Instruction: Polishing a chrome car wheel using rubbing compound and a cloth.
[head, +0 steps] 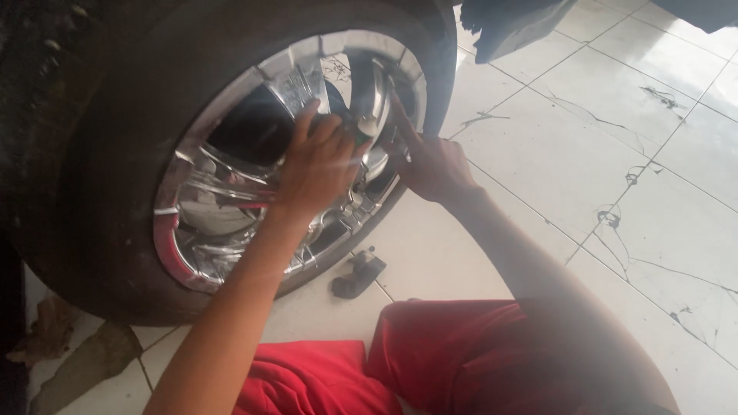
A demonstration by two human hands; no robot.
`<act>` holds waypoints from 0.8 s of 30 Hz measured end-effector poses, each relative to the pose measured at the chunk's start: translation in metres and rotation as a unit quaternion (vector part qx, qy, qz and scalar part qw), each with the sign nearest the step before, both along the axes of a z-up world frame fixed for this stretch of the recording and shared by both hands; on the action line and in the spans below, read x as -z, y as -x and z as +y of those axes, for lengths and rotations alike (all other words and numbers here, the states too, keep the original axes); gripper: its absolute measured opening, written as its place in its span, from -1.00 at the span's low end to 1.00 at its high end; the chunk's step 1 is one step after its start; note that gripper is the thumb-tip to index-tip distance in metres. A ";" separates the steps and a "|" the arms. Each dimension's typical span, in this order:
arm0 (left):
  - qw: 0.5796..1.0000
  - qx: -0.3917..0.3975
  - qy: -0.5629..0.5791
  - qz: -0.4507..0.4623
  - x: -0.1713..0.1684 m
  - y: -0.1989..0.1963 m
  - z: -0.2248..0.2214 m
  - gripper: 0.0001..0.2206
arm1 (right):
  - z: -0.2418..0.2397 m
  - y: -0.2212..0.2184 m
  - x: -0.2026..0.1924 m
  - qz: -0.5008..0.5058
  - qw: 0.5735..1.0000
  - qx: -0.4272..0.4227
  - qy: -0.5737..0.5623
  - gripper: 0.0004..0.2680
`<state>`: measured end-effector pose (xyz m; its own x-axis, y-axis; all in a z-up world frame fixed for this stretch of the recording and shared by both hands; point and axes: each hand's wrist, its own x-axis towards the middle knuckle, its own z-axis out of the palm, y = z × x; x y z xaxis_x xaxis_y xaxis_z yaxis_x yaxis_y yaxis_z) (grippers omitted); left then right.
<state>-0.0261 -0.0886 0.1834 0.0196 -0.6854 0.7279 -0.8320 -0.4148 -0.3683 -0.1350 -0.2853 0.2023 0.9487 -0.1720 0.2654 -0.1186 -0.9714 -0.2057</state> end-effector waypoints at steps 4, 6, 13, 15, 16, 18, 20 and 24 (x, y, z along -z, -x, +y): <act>0.999 0.000 0.036 -0.013 -0.003 -0.004 0.002 -0.80 | -0.009 -0.025 -0.012 0.002 1.000 0.015 0.000 -0.36; 0.999 0.008 0.026 0.044 -0.004 -0.003 0.002 -0.79 | -0.018 -0.031 -0.013 -0.002 1.000 -0.002 -0.014 -0.31; 0.997 -0.025 0.048 0.056 0.008 0.007 -0.023 -0.75 | -0.032 -0.048 -0.008 -0.028 0.997 -0.054 -0.041 -0.26; 0.991 -0.037 0.049 0.116 0.006 0.017 -0.031 -0.72 | -0.033 -0.043 -0.004 0.006 0.998 -0.038 -0.057 -0.28; 0.992 -0.037 0.047 0.114 0.008 0.019 -0.035 -0.72 | -0.041 -0.041 0.009 0.004 0.998 -0.038 -0.058 -0.28; 0.988 -0.020 0.085 0.127 0.012 0.021 -0.043 -0.67 | -0.058 -0.037 0.036 -0.070 0.992 -0.103 -0.021 -0.29; 0.988 0.010 0.079 0.132 0.030 0.009 -0.043 -0.71 | -0.075 -0.041 0.044 -0.103 0.987 -0.126 -0.013 -0.29; 0.984 0.079 0.060 0.147 0.059 -0.019 -0.044 -0.78 | -0.094 -0.064 0.028 -0.089 0.989 -0.114 -0.019 -0.30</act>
